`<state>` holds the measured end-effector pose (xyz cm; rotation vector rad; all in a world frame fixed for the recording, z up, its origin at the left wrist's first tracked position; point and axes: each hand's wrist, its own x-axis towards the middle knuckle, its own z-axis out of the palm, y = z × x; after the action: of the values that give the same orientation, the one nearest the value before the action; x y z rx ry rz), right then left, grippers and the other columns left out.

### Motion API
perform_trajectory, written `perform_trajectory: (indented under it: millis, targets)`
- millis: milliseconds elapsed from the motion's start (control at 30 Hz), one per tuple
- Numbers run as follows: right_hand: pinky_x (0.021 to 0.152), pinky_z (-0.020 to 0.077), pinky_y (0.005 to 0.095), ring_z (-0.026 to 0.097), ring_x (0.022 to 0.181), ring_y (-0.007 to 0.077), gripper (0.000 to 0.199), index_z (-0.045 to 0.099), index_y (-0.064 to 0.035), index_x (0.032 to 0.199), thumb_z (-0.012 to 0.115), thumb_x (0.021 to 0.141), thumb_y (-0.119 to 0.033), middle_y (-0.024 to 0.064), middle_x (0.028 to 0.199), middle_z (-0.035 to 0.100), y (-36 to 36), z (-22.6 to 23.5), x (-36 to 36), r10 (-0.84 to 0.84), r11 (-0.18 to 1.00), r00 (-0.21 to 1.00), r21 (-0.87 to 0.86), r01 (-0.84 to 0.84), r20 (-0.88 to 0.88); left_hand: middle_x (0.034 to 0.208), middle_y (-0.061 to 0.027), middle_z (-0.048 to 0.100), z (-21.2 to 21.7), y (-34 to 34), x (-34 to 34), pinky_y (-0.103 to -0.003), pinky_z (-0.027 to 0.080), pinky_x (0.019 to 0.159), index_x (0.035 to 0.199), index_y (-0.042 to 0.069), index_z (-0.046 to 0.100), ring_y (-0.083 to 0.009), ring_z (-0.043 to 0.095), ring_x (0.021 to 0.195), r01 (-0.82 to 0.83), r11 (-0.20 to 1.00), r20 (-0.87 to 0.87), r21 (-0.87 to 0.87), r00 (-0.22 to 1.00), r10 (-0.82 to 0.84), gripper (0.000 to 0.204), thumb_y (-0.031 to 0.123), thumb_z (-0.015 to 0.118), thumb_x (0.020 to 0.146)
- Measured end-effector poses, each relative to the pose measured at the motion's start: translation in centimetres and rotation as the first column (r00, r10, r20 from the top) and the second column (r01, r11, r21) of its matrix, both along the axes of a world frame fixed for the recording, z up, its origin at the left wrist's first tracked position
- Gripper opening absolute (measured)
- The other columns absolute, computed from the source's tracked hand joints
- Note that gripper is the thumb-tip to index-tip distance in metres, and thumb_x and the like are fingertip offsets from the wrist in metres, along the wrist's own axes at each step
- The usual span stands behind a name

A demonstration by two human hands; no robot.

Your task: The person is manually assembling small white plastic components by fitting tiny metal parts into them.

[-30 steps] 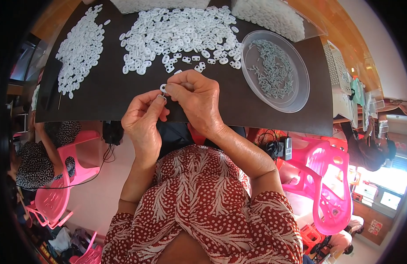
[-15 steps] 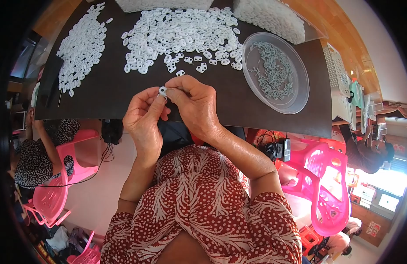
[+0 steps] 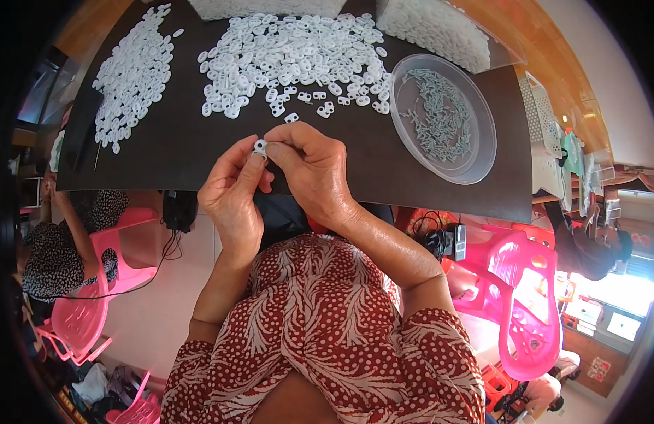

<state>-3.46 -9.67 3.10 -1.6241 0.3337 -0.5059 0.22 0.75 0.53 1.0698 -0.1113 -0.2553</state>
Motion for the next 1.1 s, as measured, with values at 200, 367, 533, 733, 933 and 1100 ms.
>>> perform_trajectory:
  millis: [200, 367, 533, 733, 933, 1100]
  targets:
    - [0.061, 0.0462, 0.0219, 0.056, 0.070, 0.0062, 0.007, 0.063, 0.0034, 0.088, 0.061, 0.082, 0.002, 0.0040, 0.077, 0.063, 0.0, -0.3, 0.1, 0.009, 1.000, 1.000, -0.006, -0.009, 0.013, 0.085, -0.0054, 0.063, -0.2, -0.1, 0.0, -0.020, 0.043, 0.055, 0.108, -0.006, 0.062, -0.0084, 0.052, 0.061, -0.007, 0.999, 0.029, 0.039, 1.000, 0.006, 0.023, -0.003, 0.061, 0.086]
    - [0.062, 0.0461, 0.0243, 0.057, 0.070, 0.0099, 0.008, 0.064, 0.0016, 0.089, 0.062, 0.080, 0.001, 0.0065, 0.080, 0.061, -0.3, -0.9, 0.0, 0.007, 0.997, 1.000, -0.081, -0.006, 0.010, 0.086, -0.0055, 0.063, -0.1, 0.1, 0.1, -0.020, 0.043, 0.056, 0.109, -0.006, 0.062, -0.0086, 0.052, 0.062, 0.003, 1.000, 0.035, 0.028, 0.999, -0.004, 0.023, -0.002, 0.060, 0.087]
    - [0.071, 0.0484, 0.0214, 0.058, 0.078, 0.0065, 0.013, 0.063, 0.0033, 0.098, 0.060, 0.085, 0.003, 0.0042, 0.086, 0.065, -0.6, -1.1, -0.2, 0.036, 0.980, 0.998, -0.196, -0.046, -0.055, 0.087, -0.0058, 0.063, -0.3, 0.0, 0.0, -0.020, 0.043, 0.056, 0.109, -0.006, 0.062, -0.0086, 0.051, 0.061, 0.002, 1.000, 0.038, 0.030, 0.999, -0.003, 0.022, -0.002, 0.059, 0.087]
    - [0.070, 0.0485, 0.0212, 0.059, 0.078, 0.0067, 0.013, 0.063, 0.0044, 0.097, 0.060, 0.085, 0.003, 0.0048, 0.086, 0.066, -0.4, -0.8, -0.2, 0.044, 0.998, 0.999, -0.045, -0.045, -0.018, 0.087, -0.0053, 0.063, -0.2, 0.1, 0.0, -0.020, 0.044, 0.057, 0.110, -0.005, 0.062, -0.0085, 0.051, 0.062, 0.010, 1.000, 0.048, 0.023, 0.999, -0.011, 0.023, -0.002, 0.059, 0.088]
    - [0.065, 0.0471, 0.0226, 0.058, 0.074, 0.0074, 0.009, 0.063, 0.0035, 0.090, 0.061, 0.082, 0.001, 0.0045, 0.081, 0.063, 0.0, -0.9, 0.0, 0.014, 0.999, 1.000, 0.038, -0.015, 0.011, 0.088, -0.0053, 0.063, -0.6, 0.1, -0.1, -0.020, 0.044, 0.057, 0.110, -0.005, 0.062, -0.0086, 0.051, 0.061, 0.006, 1.000, 0.050, -0.007, 0.999, -0.006, 0.023, -0.002, 0.059, 0.088]
    - [0.065, 0.0471, 0.0227, 0.058, 0.074, 0.0075, 0.009, 0.063, 0.0033, 0.091, 0.061, 0.082, 0.001, 0.0045, 0.081, 0.062, 0.0, -1.0, 0.1, -0.014, 1.000, 1.000, 0.007, 0.014, 0.017, 0.088, -0.0056, 0.063, -0.4, 0.1, -0.2, -0.020, 0.044, 0.056, 0.109, -0.006, 0.062, -0.0087, 0.052, 0.062, -0.006, 1.000, 0.033, 0.008, 0.999, 0.006, 0.023, -0.002, 0.059, 0.087]
